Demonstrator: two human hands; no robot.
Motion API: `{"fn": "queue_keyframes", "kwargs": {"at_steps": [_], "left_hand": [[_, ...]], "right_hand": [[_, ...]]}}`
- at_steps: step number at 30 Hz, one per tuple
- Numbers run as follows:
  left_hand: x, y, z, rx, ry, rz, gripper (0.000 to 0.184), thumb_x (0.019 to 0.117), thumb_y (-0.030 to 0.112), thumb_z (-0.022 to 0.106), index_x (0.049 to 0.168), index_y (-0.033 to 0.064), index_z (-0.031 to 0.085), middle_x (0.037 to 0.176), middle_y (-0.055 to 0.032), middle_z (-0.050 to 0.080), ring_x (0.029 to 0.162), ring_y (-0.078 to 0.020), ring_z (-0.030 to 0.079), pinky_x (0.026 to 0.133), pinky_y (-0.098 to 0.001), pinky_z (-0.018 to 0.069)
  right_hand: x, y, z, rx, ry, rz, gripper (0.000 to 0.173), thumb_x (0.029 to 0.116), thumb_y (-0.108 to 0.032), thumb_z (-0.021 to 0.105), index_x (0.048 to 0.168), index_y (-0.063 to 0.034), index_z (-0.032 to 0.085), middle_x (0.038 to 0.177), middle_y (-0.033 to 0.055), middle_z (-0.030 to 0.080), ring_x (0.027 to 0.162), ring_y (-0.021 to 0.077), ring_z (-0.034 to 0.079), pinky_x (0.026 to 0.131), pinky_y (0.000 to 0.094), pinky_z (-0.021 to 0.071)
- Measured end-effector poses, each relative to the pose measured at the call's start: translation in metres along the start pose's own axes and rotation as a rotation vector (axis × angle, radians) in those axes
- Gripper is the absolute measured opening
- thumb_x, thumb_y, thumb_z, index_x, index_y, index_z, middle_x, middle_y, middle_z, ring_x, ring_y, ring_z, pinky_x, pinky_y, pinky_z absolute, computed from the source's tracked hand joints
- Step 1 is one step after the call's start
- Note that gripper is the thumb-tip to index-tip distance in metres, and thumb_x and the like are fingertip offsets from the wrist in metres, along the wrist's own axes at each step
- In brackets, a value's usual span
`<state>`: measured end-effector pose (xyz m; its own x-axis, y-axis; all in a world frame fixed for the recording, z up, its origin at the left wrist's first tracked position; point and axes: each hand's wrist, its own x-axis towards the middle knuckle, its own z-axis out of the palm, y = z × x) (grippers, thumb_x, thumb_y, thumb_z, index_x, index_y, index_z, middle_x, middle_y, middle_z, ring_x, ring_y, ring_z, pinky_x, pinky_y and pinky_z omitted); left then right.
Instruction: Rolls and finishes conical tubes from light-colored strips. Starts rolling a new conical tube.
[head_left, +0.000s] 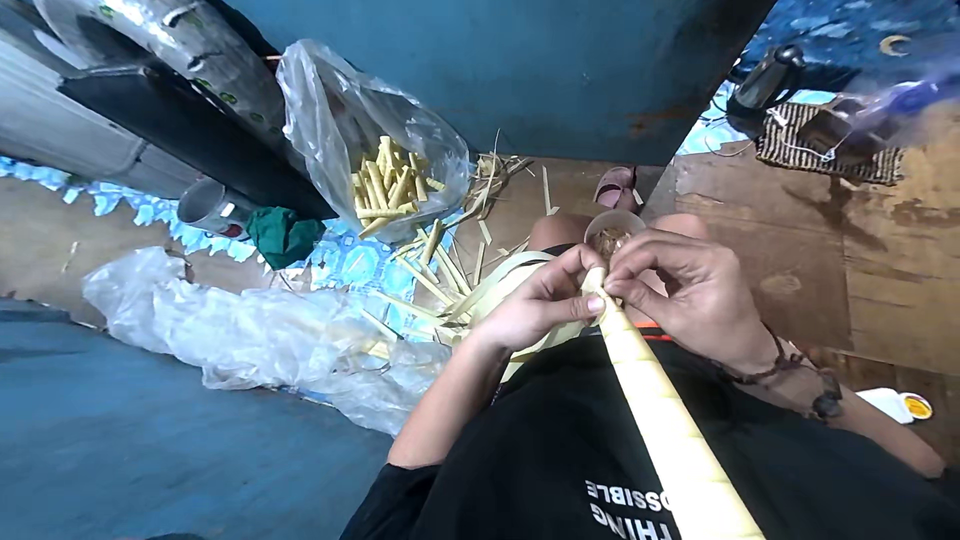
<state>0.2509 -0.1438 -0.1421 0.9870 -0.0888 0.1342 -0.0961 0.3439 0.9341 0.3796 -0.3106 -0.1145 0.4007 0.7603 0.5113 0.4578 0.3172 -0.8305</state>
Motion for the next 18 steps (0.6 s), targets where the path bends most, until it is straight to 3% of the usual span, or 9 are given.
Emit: {"fn": "queue_keyframes", "kwargs": {"at_steps": [3, 5, 6, 8, 10, 13, 15, 18], "left_hand": [[-0.005, 0.003, -0.01, 0.141, 0.173, 0.004, 0.012, 0.0919, 0.008, 0.068, 0.103, 0.0132, 0.066, 0.101, 0.0039, 0.068, 0.093, -0.0046, 0.065, 0.082, -0.0248, 0.0557], [-0.015, 0.01, -0.029, 0.328, 0.332, 0.041, 0.01, 0.0939, 0.011, 0.067, 0.104, 0.0128, 0.067, 0.108, 0.0026, 0.068, 0.096, -0.0063, 0.065, 0.084, -0.0267, 0.0569], [-0.021, 0.014, -0.041, 0.408, 0.43, 0.05, 0.011, 0.0956, 0.01, 0.064, 0.106, 0.0126, 0.066, 0.105, 0.0028, 0.069, 0.093, -0.0059, 0.066, 0.082, -0.0266, 0.0574], [-0.029, 0.018, -0.065, 0.511, 0.636, 0.059, 0.013, 0.0981, 0.007, 0.061, 0.11, 0.0097, 0.063, 0.099, 0.0026, 0.068, 0.087, -0.0061, 0.066, 0.079, -0.0276, 0.0578], [-0.034, 0.017, -0.083, 0.519, 0.844, 0.086, 0.015, 0.098, 0.004, 0.062, 0.113, 0.0046, 0.061, 0.1, -0.0004, 0.068, 0.085, -0.0082, 0.067, 0.079, -0.0306, 0.0594], [-0.038, 0.012, -0.09, 0.467, 1.016, 0.175, 0.015, 0.1, 0.006, 0.061, 0.115, 0.0056, 0.058, 0.103, -0.0003, 0.068, 0.088, -0.0095, 0.068, 0.08, -0.0322, 0.0602], [-0.038, 0.006, -0.084, 0.438, 1.078, 0.237, 0.013, 0.1038, 0.013, 0.058, 0.116, 0.0083, 0.059, 0.102, 0.0015, 0.068, 0.09, -0.0093, 0.069, 0.084, -0.0333, 0.06], [-0.028, -0.001, -0.07, 0.263, 1.2, 0.282, 0.015, 0.1053, 0.019, 0.058, 0.113, 0.0079, 0.065, 0.101, 0.0012, 0.07, 0.094, -0.0103, 0.069, 0.091, -0.0341, 0.0584]], "right_hand": [[-0.004, 0.021, -0.007, 0.079, -0.045, 0.106, 0.009, 0.0848, -0.006, 0.079, 0.093, -0.0055, 0.076, 0.101, -0.0002, 0.073, 0.092, 0.0068, 0.07, 0.081, 0.0225, 0.0618], [-0.019, 0.052, -0.016, -0.068, -0.146, 0.202, 0.022, 0.0858, -0.015, 0.078, 0.106, -0.0047, 0.075, 0.107, 0.0026, 0.072, 0.093, 0.0078, 0.07, 0.083, 0.0255, 0.0611], [-0.032, 0.07, -0.022, -0.186, -0.24, 0.285, 0.029, 0.0868, -0.022, 0.077, 0.11, -0.0048, 0.074, 0.106, 0.0048, 0.072, 0.092, 0.01, 0.069, 0.083, 0.029, 0.0599], [-0.059, 0.101, -0.035, -0.39, -0.564, 0.579, 0.04, 0.0922, -0.034, 0.077, 0.117, -0.0034, 0.073, 0.112, 0.0154, 0.072, 0.102, 0.0271, 0.069, 0.096, 0.0477, 0.0548], [-0.08, 0.126, -0.037, -0.522, -0.821, 0.713, 0.036, 0.093, -0.032, 0.074, 0.115, -0.0035, 0.074, 0.117, 0.0211, 0.069, 0.113, 0.0393, 0.065, 0.1, 0.0607, 0.0485], [-0.092, 0.13, -0.041, -0.534, -0.794, 0.666, 0.031, 0.0908, -0.031, 0.075, 0.103, -0.0023, 0.075, 0.107, 0.0182, 0.072, 0.105, 0.0352, 0.067, 0.094, 0.0564, 0.0514], [-0.082, 0.115, -0.045, -0.495, -0.755, 0.723, 0.034, 0.0914, -0.028, 0.077, 0.109, 0.0003, 0.069, 0.102, 0.0191, 0.069, 0.096, 0.0328, 0.068, 0.088, 0.0531, 0.0533], [-0.069, 0.102, -0.048, -0.407, -0.669, 0.718, 0.037, 0.0952, -0.016, 0.071, 0.127, -0.0003, 0.061, 0.104, 0.0212, 0.068, 0.092, 0.0324, 0.068, 0.086, 0.0509, 0.0545]]}}
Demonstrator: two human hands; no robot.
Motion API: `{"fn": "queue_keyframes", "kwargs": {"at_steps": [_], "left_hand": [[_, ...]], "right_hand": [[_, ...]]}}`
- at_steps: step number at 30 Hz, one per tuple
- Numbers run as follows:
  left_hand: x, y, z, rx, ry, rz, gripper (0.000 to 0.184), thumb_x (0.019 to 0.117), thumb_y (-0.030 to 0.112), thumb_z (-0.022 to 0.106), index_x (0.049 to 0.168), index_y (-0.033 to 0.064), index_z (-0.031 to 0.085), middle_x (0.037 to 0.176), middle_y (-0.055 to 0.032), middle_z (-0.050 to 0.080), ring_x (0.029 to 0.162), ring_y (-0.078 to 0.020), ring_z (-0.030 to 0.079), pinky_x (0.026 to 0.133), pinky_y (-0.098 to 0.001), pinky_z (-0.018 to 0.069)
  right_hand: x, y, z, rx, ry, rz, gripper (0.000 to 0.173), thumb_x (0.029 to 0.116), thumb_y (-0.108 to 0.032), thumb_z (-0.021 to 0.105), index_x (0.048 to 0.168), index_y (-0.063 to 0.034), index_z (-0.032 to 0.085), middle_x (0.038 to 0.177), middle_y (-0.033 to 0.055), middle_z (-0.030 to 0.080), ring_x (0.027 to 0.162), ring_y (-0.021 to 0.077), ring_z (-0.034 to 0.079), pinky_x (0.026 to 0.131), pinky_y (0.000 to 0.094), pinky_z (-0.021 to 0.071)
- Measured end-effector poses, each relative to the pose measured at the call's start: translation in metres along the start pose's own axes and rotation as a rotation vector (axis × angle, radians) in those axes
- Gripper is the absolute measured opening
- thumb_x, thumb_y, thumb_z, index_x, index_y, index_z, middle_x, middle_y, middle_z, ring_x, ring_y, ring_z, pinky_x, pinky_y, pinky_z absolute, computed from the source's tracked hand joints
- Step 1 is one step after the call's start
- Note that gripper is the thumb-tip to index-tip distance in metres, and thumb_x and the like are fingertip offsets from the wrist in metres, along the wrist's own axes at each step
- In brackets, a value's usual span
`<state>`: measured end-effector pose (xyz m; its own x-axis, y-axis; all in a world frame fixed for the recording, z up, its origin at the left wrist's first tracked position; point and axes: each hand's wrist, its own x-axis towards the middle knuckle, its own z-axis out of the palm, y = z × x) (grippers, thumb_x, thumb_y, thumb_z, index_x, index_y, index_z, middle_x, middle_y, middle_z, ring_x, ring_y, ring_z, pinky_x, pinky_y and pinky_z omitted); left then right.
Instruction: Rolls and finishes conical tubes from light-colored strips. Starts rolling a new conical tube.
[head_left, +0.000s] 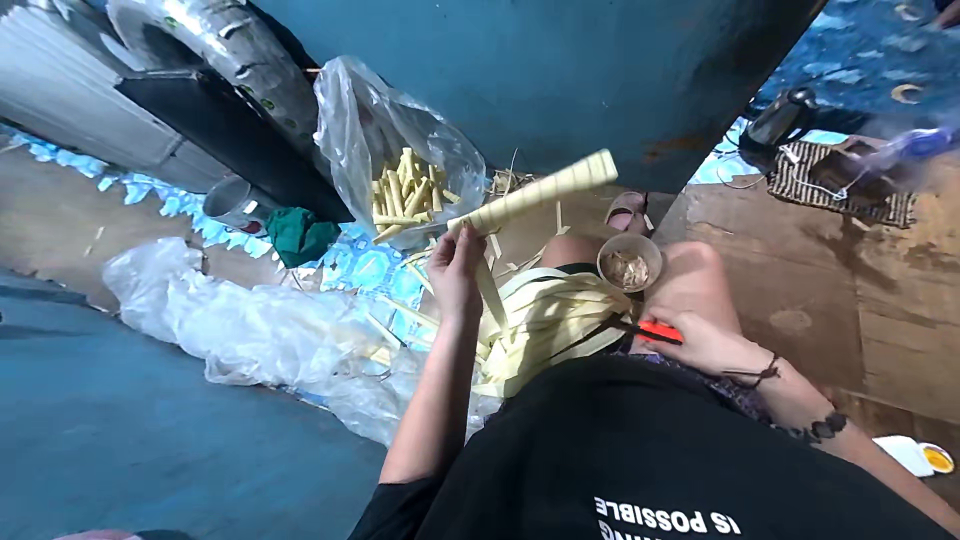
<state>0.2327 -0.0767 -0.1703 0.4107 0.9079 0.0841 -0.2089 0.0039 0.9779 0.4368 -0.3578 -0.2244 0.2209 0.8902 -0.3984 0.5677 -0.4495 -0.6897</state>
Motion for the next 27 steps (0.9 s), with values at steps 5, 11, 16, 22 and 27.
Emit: {"fn": "queue_keyframes", "kwargs": {"at_steps": [5, 11, 16, 22, 27], "left_hand": [[-0.027, 0.004, 0.025, -0.075, -0.331, -0.222, 0.033, 0.1019, 0.006, 0.052, 0.135, 0.0082, 0.057, 0.123, -0.0026, 0.065, 0.107, -0.0107, 0.063, 0.094, -0.0335, 0.0529], [-0.047, 0.011, 0.049, -0.173, -0.463, -0.308, 0.033, 0.0929, -0.005, 0.059, 0.123, 0.0092, 0.064, 0.106, -0.0027, 0.071, 0.09, -0.0109, 0.069, 0.082, -0.0317, 0.0588], [-0.07, 0.003, 0.063, -0.219, -0.617, -0.461, 0.065, 0.0815, -0.009, 0.069, 0.14, 0.0103, 0.048, 0.126, -0.0064, 0.064, 0.103, -0.0149, 0.067, 0.088, -0.0354, 0.0588], [-0.039, 0.002, 0.03, -0.036, -0.524, -0.365, 0.041, 0.091, -0.002, 0.065, 0.13, 0.0087, 0.058, 0.105, -0.0028, 0.071, 0.089, -0.0116, 0.069, 0.081, -0.0328, 0.0596], [0.043, 0.02, -0.055, -0.046, -0.463, -0.182, 0.043, 0.0885, 0.006, 0.062, 0.128, 0.018, 0.05, 0.1, 0.0069, 0.072, 0.087, -0.0041, 0.069, 0.079, -0.0261, 0.0602]], "right_hand": [[0.008, -0.035, -0.005, -0.034, 0.413, -0.141, 0.036, 0.1031, -0.021, 0.058, 0.133, -0.0006, 0.064, 0.114, 0.0229, 0.071, 0.102, 0.0345, 0.07, 0.093, 0.0524, 0.0544], [0.016, -0.093, -0.01, -0.115, 0.766, -0.456, 0.03, 0.1045, -0.024, 0.052, 0.122, -0.0055, 0.069, 0.106, 0.0132, 0.07, 0.091, 0.0227, 0.07, 0.078, 0.041, 0.0593], [0.024, -0.109, -0.002, -0.135, 0.667, -0.381, 0.026, 0.0909, -0.002, 0.063, 0.115, -0.0028, 0.071, 0.102, 0.0155, 0.071, 0.089, 0.0298, 0.071, 0.075, 0.0494, 0.0595], [0.017, -0.068, 0.001, -0.011, 0.503, -0.348, 0.033, 0.1043, -0.028, 0.055, 0.123, -0.0063, 0.07, 0.108, 0.011, 0.073, 0.096, 0.0185, 0.07, 0.088, 0.0396, 0.0576], [-0.001, -0.01, 0.005, -0.036, 0.08, -0.151, 0.031, 0.1029, -0.02, 0.058, 0.124, -0.001, 0.069, 0.104, 0.0218, 0.072, 0.095, 0.0335, 0.071, 0.089, 0.0534, 0.0548]]}}
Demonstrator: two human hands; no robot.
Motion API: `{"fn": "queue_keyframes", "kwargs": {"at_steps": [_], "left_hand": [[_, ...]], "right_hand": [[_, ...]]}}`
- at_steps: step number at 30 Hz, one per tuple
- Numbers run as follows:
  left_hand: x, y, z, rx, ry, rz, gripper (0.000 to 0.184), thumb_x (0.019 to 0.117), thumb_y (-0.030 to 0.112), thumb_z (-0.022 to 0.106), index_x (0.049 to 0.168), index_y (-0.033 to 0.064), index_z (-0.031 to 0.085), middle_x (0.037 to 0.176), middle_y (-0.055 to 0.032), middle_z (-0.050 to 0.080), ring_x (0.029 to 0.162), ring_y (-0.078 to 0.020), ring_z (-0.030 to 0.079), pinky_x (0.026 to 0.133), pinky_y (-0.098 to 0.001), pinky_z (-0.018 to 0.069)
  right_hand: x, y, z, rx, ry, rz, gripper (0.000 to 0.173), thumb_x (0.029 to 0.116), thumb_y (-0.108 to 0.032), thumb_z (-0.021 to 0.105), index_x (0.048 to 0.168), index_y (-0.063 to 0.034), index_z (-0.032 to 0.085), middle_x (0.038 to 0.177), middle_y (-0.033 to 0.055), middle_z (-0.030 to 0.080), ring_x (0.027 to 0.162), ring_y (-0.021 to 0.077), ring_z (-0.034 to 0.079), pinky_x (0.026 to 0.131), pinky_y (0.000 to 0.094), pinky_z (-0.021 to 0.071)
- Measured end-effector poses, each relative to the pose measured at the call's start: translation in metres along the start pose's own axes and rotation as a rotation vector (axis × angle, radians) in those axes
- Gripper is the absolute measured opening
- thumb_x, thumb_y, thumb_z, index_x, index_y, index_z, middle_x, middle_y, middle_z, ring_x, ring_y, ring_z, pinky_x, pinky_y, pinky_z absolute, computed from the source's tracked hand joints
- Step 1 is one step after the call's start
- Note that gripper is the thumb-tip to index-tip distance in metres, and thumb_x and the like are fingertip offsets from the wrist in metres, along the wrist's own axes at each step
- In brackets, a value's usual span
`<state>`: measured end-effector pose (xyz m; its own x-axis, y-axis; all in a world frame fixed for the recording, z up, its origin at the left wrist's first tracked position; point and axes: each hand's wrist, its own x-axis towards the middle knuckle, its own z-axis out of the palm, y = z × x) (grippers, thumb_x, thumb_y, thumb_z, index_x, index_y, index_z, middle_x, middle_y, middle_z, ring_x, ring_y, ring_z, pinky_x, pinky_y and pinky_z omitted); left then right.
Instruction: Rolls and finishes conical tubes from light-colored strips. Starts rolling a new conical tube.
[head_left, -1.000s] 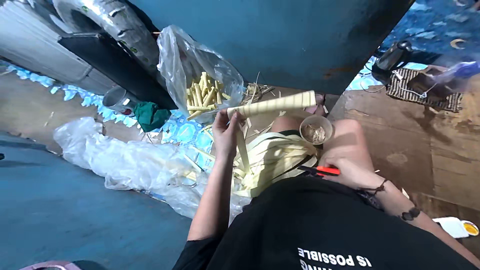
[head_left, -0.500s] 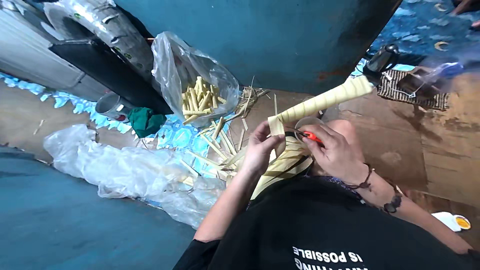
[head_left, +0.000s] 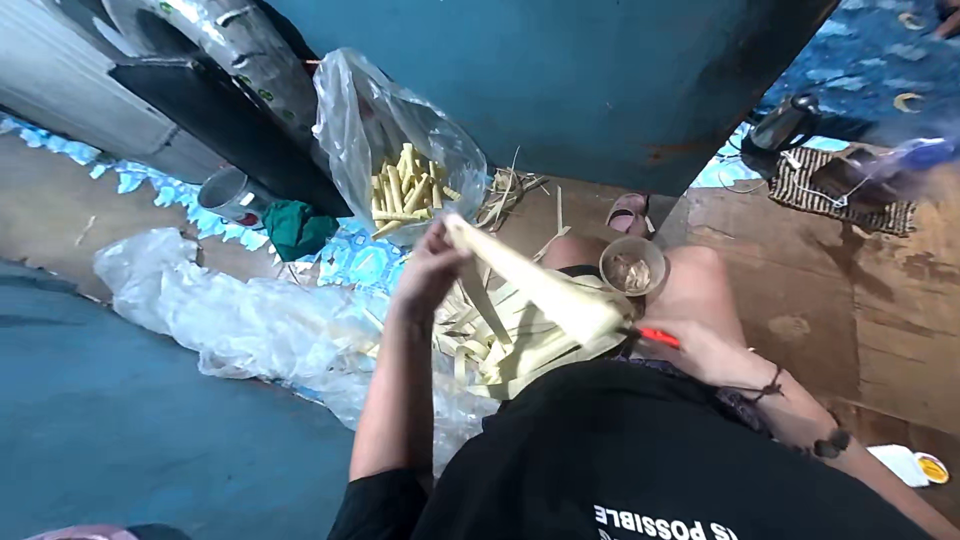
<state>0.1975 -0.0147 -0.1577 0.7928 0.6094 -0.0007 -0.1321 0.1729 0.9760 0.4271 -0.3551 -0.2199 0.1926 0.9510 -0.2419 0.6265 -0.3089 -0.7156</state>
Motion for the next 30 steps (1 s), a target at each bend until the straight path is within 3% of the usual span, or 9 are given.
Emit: {"fn": "queue_keyframes", "kwargs": {"at_steps": [2, 6, 9, 13, 16, 19, 25, 28, 30], "left_hand": [[0.022, -0.004, -0.046, -0.029, 0.35, 0.061, 0.034, 0.1031, 0.01, 0.05, 0.136, 0.0114, 0.044, 0.103, 0.0023, 0.065, 0.087, -0.0054, 0.064, 0.08, -0.0262, 0.0566], [0.04, -0.034, -0.096, -0.041, 0.729, 0.063, 0.013, 0.1045, 0.012, 0.052, 0.117, 0.0129, 0.049, 0.073, 0.0086, 0.051, 0.058, 0.0015, 0.047, 0.058, -0.0162, 0.0453], [0.017, -0.043, -0.046, -0.008, 0.671, 0.005, 0.037, 0.1045, 0.008, 0.053, 0.141, 0.0051, 0.045, 0.096, 0.0011, 0.058, 0.072, -0.003, 0.055, 0.068, -0.0215, 0.0492], [-0.028, -0.031, 0.044, -0.041, 0.328, 0.096, 0.017, 0.1018, 0.01, 0.057, 0.112, 0.0233, 0.055, 0.085, 0.011, 0.06, 0.067, 0.0024, 0.054, 0.064, -0.0152, 0.049], [-0.049, -0.016, 0.093, -0.154, -0.016, 0.126, 0.018, 0.0942, 0.012, 0.069, 0.099, 0.0281, 0.061, 0.091, 0.0105, 0.065, 0.072, 0.0012, 0.06, 0.065, -0.0172, 0.0532], [-0.054, -0.009, 0.113, -0.209, -0.19, 0.171, 0.018, 0.0903, 0.014, 0.076, 0.094, 0.0253, 0.063, 0.094, 0.007, 0.067, 0.083, -0.0044, 0.067, 0.075, -0.0237, 0.0592], [-0.051, -0.022, 0.074, 0.209, -0.132, 0.256, 0.017, 0.0982, 0.014, 0.065, 0.115, 0.0125, 0.063, 0.112, 0.0012, 0.068, 0.1, -0.0099, 0.068, 0.085, -0.0286, 0.0585], [-0.056, -0.056, 0.052, 0.545, -0.119, 0.106, 0.015, 0.0992, 0.016, 0.063, 0.105, 0.0031, 0.069, 0.096, -0.0033, 0.07, 0.084, -0.0098, 0.066, 0.075, -0.0308, 0.057], [-0.062, -0.076, 0.047, 0.712, -0.138, -0.018, 0.015, 0.0992, 0.017, 0.065, 0.102, 0.0032, 0.071, 0.092, -0.0059, 0.071, 0.08, -0.014, 0.067, 0.07, -0.0359, 0.0556]], "right_hand": [[-0.004, 0.014, 0.009, -0.033, -0.147, 0.086, 0.031, 0.1035, -0.023, 0.06, 0.125, -0.0034, 0.069, 0.108, 0.0216, 0.072, 0.1, 0.0356, 0.07, 0.093, 0.0558, 0.0523], [-0.003, 0.019, 0.015, -0.043, -0.147, 0.133, 0.037, 0.101, -0.025, 0.065, 0.131, -0.0027, 0.068, 0.123, 0.0208, 0.07, 0.115, 0.0345, 0.067, 0.105, 0.0524, 0.0484], [-0.001, 0.006, 0.006, -0.008, 0.035, 0.039, 0.039, 0.0994, -0.027, 0.066, 0.129, -0.0021, 0.068, 0.125, 0.0214, 0.067, 0.111, 0.0334, 0.067, 0.098, 0.0495, 0.0538], [0.012, -0.042, -0.008, -0.015, 0.4, -0.271, 0.049, 0.0998, -0.045, 0.059, 0.131, -0.008, 0.069, 0.131, 0.0115, 0.067, 0.122, 0.021, 0.063, 0.104, 0.0411, 0.0516], [0.019, -0.087, -0.015, 0.004, 0.411, -0.453, 0.059, 0.1014, -0.048, 0.058, 0.142, -0.0053, 0.058, 0.139, 0.0115, 0.062, 0.13, 0.0189, 0.057, 0.111, 0.0391, 0.0474], [0.016, -0.109, -0.018, -0.086, 0.47, -0.578, 0.032, 0.1044, -0.032, 0.056, 0.108, -0.0054, 0.073, 0.1, 0.0049, 0.073, 0.095, 0.0115, 0.068, 0.088, 0.0291, 0.0557], [-0.034, -0.094, -0.074, -0.396, 0.623, -0.357, 0.029, 0.1041, -0.019, 0.051, 0.109, -0.002, 0.074, 0.102, 0.0146, 0.073, 0.095, 0.0273, 0.07, 0.085, 0.0452, 0.0562], [-0.033, -0.055, -0.05, -0.285, 0.443, -0.206, 0.024, 0.1011, -0.02, 0.057, 0.105, -0.0049, 0.076, 0.097, 0.0104, 0.074, 0.087, 0.0231, 0.071, 0.079, 0.0463, 0.0592], [-0.021, -0.02, -0.017, -0.129, 0.198, -0.056, 0.02, 0.1017, -0.016, 0.062, 0.108, -0.0034, 0.076, 0.1, 0.0136, 0.074, 0.091, 0.0266, 0.072, 0.086, 0.05, 0.0585]]}}
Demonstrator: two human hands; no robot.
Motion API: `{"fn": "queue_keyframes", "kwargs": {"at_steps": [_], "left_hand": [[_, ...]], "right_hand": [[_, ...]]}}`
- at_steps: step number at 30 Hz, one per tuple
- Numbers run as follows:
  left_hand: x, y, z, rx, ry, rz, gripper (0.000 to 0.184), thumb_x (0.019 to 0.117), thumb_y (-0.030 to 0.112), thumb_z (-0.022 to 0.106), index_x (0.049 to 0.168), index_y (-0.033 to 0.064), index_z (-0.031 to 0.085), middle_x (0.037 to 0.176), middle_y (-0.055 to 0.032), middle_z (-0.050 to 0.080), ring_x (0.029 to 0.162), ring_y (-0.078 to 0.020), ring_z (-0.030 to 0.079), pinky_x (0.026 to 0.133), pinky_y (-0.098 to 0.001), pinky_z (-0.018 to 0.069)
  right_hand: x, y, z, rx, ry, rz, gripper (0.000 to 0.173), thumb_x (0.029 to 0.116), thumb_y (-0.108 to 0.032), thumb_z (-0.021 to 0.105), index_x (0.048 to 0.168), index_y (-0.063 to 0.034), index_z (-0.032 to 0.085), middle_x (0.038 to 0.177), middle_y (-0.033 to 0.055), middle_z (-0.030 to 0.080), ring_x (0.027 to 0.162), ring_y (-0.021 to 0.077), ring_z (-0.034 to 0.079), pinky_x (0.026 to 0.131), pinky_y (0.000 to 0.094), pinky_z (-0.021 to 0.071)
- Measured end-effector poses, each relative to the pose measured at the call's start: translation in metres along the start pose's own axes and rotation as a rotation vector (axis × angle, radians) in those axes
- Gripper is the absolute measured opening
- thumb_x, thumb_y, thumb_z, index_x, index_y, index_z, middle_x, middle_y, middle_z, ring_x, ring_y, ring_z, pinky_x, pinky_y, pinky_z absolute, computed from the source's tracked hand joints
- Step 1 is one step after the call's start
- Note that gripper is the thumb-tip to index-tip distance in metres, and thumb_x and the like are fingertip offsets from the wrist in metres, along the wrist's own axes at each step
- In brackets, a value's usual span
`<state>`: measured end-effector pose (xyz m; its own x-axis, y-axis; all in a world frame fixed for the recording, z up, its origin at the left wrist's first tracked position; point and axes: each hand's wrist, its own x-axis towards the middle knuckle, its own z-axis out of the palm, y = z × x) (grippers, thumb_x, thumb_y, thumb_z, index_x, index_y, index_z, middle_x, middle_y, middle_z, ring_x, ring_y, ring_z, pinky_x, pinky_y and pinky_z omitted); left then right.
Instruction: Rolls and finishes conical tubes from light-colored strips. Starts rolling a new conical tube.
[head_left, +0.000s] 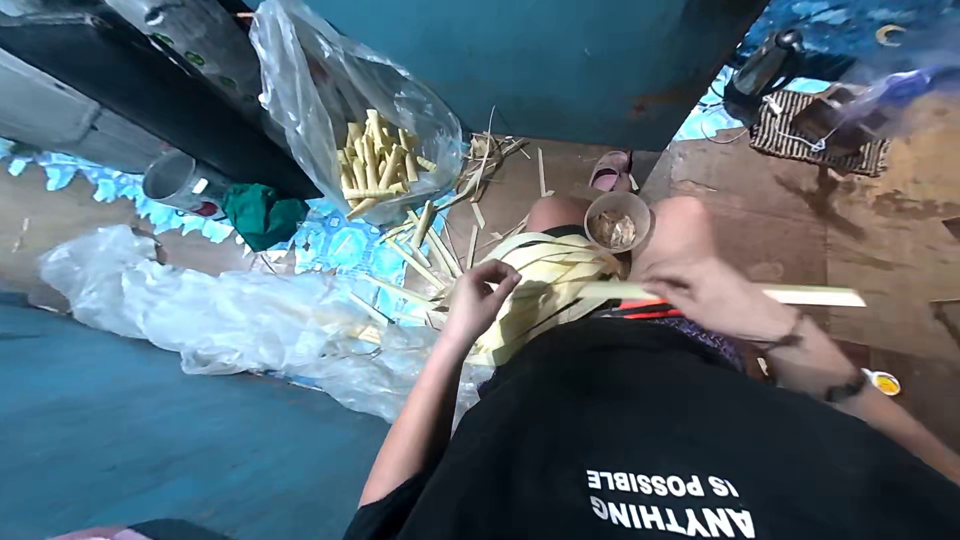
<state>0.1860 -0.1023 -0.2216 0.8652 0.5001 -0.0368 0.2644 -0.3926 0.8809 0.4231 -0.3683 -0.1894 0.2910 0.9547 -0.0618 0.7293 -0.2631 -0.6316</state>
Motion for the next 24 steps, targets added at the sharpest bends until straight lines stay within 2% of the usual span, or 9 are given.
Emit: {"fn": "queue_keyframes", "kwargs": {"at_steps": [2, 4, 7, 11, 14, 16, 20, 22, 24], "left_hand": [[-0.006, -0.008, 0.009, 0.058, -0.041, -0.062, 0.015, 0.0989, 0.017, 0.066, 0.101, 0.0034, 0.072, 0.093, -0.0066, 0.072, 0.082, -0.0155, 0.068, 0.073, -0.0382, 0.0558], [-0.011, -0.012, 0.015, 0.077, -0.043, -0.076, 0.014, 0.0986, 0.017, 0.067, 0.1, 0.0041, 0.072, 0.093, -0.0061, 0.072, 0.083, -0.0149, 0.069, 0.074, -0.0378, 0.0563], [-0.011, -0.016, 0.019, 0.194, 0.003, -0.07, 0.012, 0.0983, 0.015, 0.068, 0.103, 0.005, 0.073, 0.098, -0.0079, 0.073, 0.09, -0.0185, 0.07, 0.078, -0.0414, 0.0566], [0.011, -0.038, 0.02, 0.428, 0.04, -0.126, 0.024, 0.0982, 0.009, 0.065, 0.121, 0.0026, 0.07, 0.121, -0.0179, 0.069, 0.114, -0.0351, 0.066, 0.1, -0.0545, 0.0521], [0.037, -0.062, 0.021, 0.356, -0.091, -0.264, 0.049, 0.102, 0.03, 0.064, 0.142, 0.0029, 0.057, 0.143, -0.023, 0.056, 0.132, -0.0414, 0.054, 0.11, -0.0606, 0.0419], [0.043, -0.06, 0.021, 0.323, -0.115, -0.259, 0.049, 0.1011, 0.036, 0.065, 0.134, 0.0001, 0.061, 0.133, -0.0248, 0.062, 0.124, -0.0406, 0.06, 0.106, -0.0615, 0.0452], [0.031, -0.017, 0.016, 0.471, -0.042, -0.033, 0.025, 0.0968, 0.024, 0.071, 0.108, 0.0013, 0.071, 0.103, -0.0178, 0.072, 0.102, -0.036, 0.069, 0.096, -0.0592, 0.0517], [0.019, 0.007, 0.011, 0.352, -0.116, 0.017, 0.024, 0.1015, 0.024, 0.065, 0.105, 0.0005, 0.066, 0.084, -0.014, 0.067, 0.078, -0.0275, 0.067, 0.076, -0.0502, 0.057], [0.004, 0.033, 0.008, 0.157, -0.187, 0.076, 0.022, 0.1041, 0.024, 0.06, 0.099, 0.0035, 0.064, 0.069, -0.0045, 0.057, 0.059, -0.0134, 0.054, 0.058, -0.0335, 0.0494]], "right_hand": [[0.006, 0.026, 0.029, 0.006, -0.253, 0.134, 0.027, 0.1041, -0.022, 0.059, 0.121, -0.0071, 0.074, 0.117, 0.0182, 0.07, 0.109, 0.036, 0.067, 0.098, 0.0593, 0.0501], [0.009, 0.038, 0.042, -0.018, -0.336, 0.188, 0.029, 0.1033, -0.025, 0.061, 0.126, -0.0119, 0.073, 0.127, 0.0173, 0.067, 0.119, 0.0375, 0.063, 0.102, 0.0617, 0.0459], [0.011, 0.039, 0.041, 0.003, -0.363, 0.168, 0.026, 0.1028, -0.023, 0.062, 0.12, -0.0106, 0.076, 0.122, 0.0152, 0.071, 0.114, 0.0324, 0.067, 0.102, 0.0545, 0.0493], [0.013, 0.032, 0.042, 0.016, -0.396, 0.148, 0.025, 0.103, -0.021, 0.061, 0.115, -0.0054, 0.077, 0.115, 0.0186, 0.073, 0.111, 0.0342, 0.068, 0.102, 0.0536, 0.0487], [0.008, 0.036, 0.046, 0.025, -0.372, 0.141, 0.028, 0.104, -0.025, 0.06, 0.118, -0.0061, 0.075, 0.118, 0.0185, 0.072, 0.113, 0.0344, 0.067, 0.103, 0.0549, 0.0483], [0.003, 0.036, 0.046, 0.039, -0.333, 0.14, 0.03, 0.1042, -0.025, 0.059, 0.121, -0.0041, 0.073, 0.119, 0.0201, 0.071, 0.113, 0.0352, 0.067, 0.103, 0.0545, 0.0484], [-0.001, 0.028, 0.034, 0.134, -0.071, 0.102, 0.026, 0.1005, -0.022, 0.066, 0.115, -0.0018, 0.074, 0.112, 0.0177, 0.072, 0.103, 0.0295, 0.07, 0.094, 0.0473, 0.0568], [0.007, 0.011, 0.021, 0.172, 0.084, 0.007, 0.023, 0.0977, -0.022, 0.069, 0.112, -0.0057, 0.075, 0.109, 0.011, 0.072, 0.101, 0.0216, 0.07, 0.091, 0.0429, 0.0579], [0.022, -0.014, 0.006, 0.173, 0.163, -0.148, 0.031, 0.098, -0.032, 0.064, 0.118, -0.0106, 0.075, 0.117, 0.0051, 0.071, 0.108, 0.0147, 0.067, 0.095, 0.0377, 0.0563]]}}
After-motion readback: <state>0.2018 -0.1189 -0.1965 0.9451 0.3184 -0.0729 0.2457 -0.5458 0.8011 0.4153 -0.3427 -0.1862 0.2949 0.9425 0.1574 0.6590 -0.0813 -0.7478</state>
